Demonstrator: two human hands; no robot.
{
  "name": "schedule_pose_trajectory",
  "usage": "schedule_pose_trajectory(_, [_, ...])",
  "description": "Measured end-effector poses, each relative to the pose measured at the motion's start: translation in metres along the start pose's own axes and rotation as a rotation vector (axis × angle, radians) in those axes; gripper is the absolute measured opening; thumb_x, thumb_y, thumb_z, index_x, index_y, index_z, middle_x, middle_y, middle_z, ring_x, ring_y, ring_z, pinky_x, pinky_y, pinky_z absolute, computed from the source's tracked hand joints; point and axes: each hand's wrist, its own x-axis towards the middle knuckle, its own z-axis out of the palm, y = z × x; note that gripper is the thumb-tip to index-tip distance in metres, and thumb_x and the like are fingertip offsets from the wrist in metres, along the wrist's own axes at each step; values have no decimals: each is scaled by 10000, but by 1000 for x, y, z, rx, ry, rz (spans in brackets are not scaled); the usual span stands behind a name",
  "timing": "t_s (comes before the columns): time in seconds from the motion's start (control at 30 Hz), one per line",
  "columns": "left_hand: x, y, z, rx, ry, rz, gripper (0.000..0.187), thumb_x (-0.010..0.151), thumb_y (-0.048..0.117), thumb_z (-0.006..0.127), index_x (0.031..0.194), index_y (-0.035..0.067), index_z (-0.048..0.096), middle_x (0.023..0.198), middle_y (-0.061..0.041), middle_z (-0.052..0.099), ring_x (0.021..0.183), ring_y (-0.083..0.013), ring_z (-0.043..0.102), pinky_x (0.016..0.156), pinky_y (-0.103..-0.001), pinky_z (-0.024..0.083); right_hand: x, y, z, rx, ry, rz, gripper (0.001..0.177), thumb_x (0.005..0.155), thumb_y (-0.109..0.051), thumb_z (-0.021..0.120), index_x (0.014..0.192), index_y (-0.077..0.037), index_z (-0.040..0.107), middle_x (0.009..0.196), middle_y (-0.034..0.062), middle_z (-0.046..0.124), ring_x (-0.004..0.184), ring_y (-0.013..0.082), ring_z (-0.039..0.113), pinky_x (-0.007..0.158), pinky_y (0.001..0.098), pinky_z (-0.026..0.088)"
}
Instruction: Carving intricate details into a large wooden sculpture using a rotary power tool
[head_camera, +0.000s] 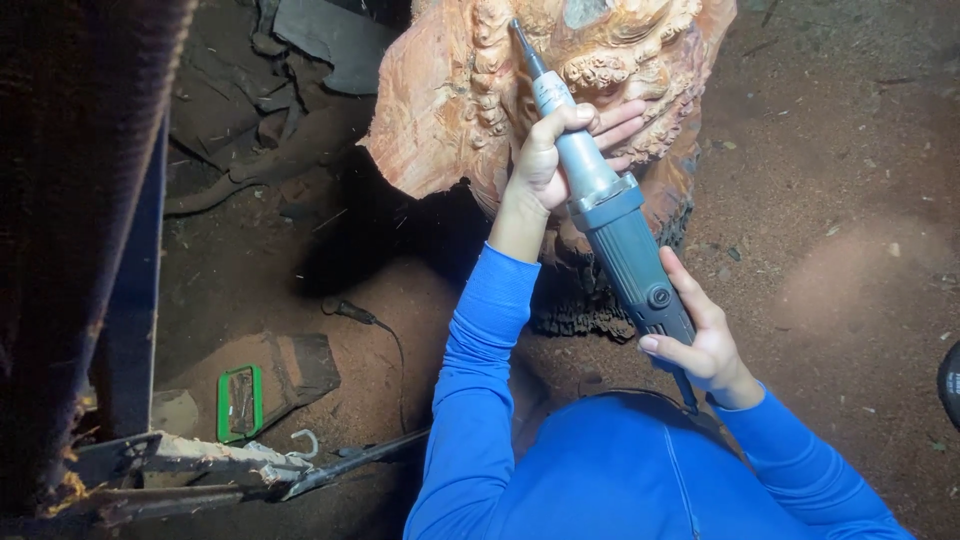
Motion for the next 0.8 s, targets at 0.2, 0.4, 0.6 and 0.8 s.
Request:
schedule_pose_trajectory(0.2, [-1, 5, -3, 7, -48, -20, 108, 868, 211, 684, 837, 135, 614, 1430, -307, 541, 1366, -422, 521, 914, -573, 594, 3, 2, 7, 45, 4, -40, 1018, 763, -245, 760, 1634, -103, 252, 1589, 170, 457, 1437, 296, 476, 1211, 441, 354])
schedule_pose_trajectory(0.4, [-15, -31, -4, -27, -99, 169, 114, 882, 175, 647, 903, 116, 552, 1462, -286, 548, 1384, -417, 521, 1139, -745, 339, -19, 56, -5, 190, -1, -157, 1077, 687, -91, 837, 1628, -41, 316, 1540, 246, 497, 1363, 342, 498, 1095, 494, 406])
schedule_pose_trajectory(0.6, [-68, -107, -20, -450, -504, 173, 174, 924, 18, 659, 1050, -32, 549, 1232, -333, 703, 1117, -426, 732, 1057, -619, 552, -117, 106, 5, 472, -67, 218, 1108, 714, -176, 864, 1643, -161, 260, 948, 195, 807, 743, 257, 798, 725, 388, 621])
schedule_pose_trajectory(0.8, [-81, -140, -17, -496, -432, 144, 327, 861, 97, 723, 1135, 14, 564, 960, -190, 708, 918, -322, 712, 943, -612, 586, -149, 112, -3, 631, -106, 116, 1057, 780, -134, 870, 1634, -143, 247, 1106, 230, 737, 754, 276, 783, 714, 411, 643])
